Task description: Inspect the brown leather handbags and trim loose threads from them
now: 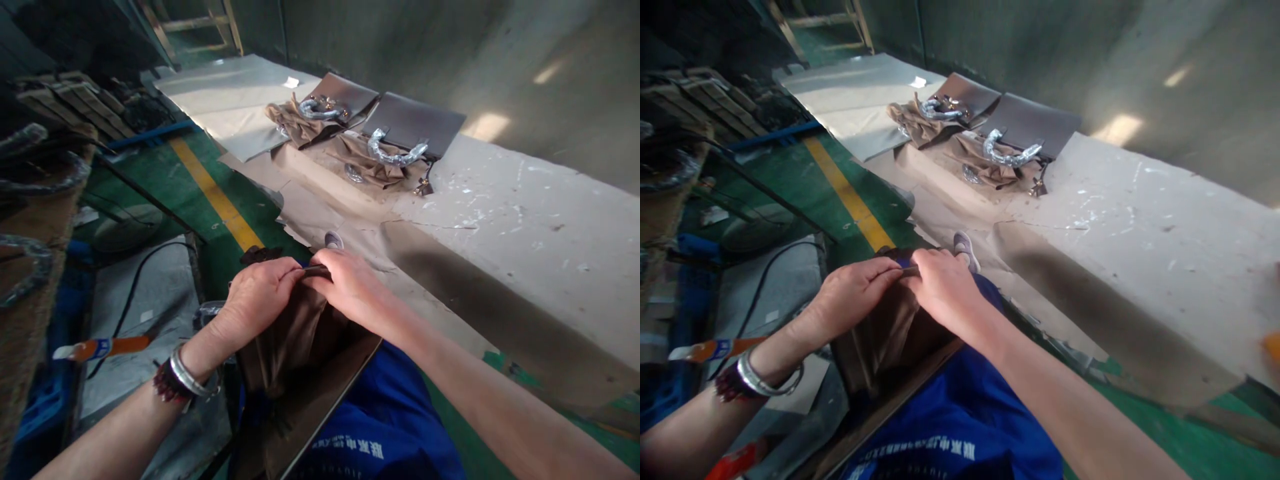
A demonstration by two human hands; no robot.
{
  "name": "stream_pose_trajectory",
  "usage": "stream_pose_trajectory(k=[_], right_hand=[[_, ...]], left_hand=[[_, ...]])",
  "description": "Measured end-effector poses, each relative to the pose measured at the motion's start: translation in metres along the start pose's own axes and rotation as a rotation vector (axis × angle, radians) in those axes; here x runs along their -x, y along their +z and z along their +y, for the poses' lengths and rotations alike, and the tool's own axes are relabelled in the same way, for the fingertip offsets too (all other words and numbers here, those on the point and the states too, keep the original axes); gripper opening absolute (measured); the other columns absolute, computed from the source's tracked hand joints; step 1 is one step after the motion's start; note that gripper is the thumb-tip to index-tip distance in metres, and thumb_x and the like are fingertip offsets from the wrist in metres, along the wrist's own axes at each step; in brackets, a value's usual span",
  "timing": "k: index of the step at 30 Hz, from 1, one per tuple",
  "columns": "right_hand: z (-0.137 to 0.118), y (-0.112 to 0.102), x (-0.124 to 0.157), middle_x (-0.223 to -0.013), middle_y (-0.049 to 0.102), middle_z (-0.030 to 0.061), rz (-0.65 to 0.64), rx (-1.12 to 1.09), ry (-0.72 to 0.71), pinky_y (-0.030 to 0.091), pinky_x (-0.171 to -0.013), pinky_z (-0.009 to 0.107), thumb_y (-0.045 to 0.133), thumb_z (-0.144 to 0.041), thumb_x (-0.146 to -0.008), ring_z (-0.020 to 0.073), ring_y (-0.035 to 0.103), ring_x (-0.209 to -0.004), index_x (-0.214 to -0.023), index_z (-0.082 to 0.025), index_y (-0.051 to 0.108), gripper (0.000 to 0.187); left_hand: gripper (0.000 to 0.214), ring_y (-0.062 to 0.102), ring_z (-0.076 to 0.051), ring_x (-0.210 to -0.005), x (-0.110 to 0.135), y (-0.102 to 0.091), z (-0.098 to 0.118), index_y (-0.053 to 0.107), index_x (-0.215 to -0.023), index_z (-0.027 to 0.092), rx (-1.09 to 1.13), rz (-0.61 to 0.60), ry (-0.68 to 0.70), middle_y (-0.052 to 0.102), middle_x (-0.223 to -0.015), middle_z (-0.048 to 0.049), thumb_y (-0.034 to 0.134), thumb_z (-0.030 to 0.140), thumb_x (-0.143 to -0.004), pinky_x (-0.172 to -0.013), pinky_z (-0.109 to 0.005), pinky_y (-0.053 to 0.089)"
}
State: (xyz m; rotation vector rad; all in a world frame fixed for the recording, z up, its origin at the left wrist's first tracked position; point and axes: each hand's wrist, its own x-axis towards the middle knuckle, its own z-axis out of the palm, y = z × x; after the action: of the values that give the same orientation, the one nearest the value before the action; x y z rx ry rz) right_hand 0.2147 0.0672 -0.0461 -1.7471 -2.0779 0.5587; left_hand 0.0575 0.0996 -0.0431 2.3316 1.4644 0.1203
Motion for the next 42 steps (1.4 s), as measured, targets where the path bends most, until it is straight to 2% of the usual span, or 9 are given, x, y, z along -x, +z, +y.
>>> stream_pose_trajectory(k=[4,9,15,24,30,42], right_hand=[[0.004,0.0,0.016,-0.098,0.062,0.0067,0.188,0.035,-0.078,0.041,-0.083,0.037,0.063,-0.03,-0.08,0.0242,0.053,-0.098,-0.092,-0.018,0.06,0.017],[0.004,-0.004,0.026,-0.101,0.058,0.0106,0.255,0.15,-0.063,0.041,-0.085,0.041,0.061,-0.026,-0.081,0.0267,0.05,-0.101,-0.09,-0.016,0.06,0.013],[0.0,-0.007,0.029,-0.094,0.058,0.0095,0.215,0.151,-0.012,0.041,-0.081,0.038,0.06,-0.028,-0.081,0.0247,0.05,-0.095,-0.085,-0.016,0.057,0.013],[0.005,-0.003,0.021,-0.078,0.055,0.0027,0.137,-0.025,0.101,0.039,-0.068,0.029,0.06,-0.022,-0.079,0.0174,0.052,-0.076,-0.072,-0.02,0.047,0.015],[0.005,-0.001,0.017,-0.077,0.051,0.0007,0.108,-0.089,0.17,0.038,-0.066,0.027,0.06,-0.024,-0.079,0.0151,0.05,-0.072,-0.07,-0.02,0.043,0.019],[0.005,-0.001,0.015,-0.08,0.054,0.0022,0.093,-0.056,0.171,0.037,-0.065,0.027,0.059,-0.025,-0.079,0.0157,0.05,-0.071,-0.07,-0.021,0.042,0.019]], left_hand=[[0.028,0.063,-0.018,-0.082,0.002,-0.002,-0.003,0.065,-0.086,0.024,0.046,0.015,0.035,0.07,-0.086,-0.0004,0.039,0.034,-0.087,-0.07,-0.026,0.045],[0.028,0.063,-0.018,-0.083,0.004,-0.001,-0.004,0.065,-0.086,0.023,0.058,0.032,0.058,0.07,-0.088,-0.0007,0.039,0.035,-0.087,-0.074,-0.027,0.045],[0.029,0.063,-0.02,-0.084,0.006,0.0,-0.008,0.066,-0.085,0.022,0.091,0.031,0.056,0.07,-0.088,-0.0011,0.04,0.036,-0.086,-0.075,-0.028,0.046],[0.03,0.063,-0.02,-0.084,0.007,0.001,-0.011,0.067,-0.086,0.022,0.122,0.032,0.077,0.071,-0.089,-0.0019,0.04,0.037,-0.087,-0.075,-0.028,0.046],[0.03,0.064,-0.02,-0.084,0.009,0.003,-0.013,0.067,-0.087,0.022,0.151,0.036,0.085,0.071,-0.089,-0.0019,0.041,0.037,-0.086,-0.074,-0.028,0.046],[0.028,0.064,-0.019,-0.086,0.011,0.005,-0.017,0.068,-0.089,0.024,0.19,0.067,0.107,0.071,-0.092,-0.0006,0.043,0.038,-0.086,-0.078,-0.028,0.047]])
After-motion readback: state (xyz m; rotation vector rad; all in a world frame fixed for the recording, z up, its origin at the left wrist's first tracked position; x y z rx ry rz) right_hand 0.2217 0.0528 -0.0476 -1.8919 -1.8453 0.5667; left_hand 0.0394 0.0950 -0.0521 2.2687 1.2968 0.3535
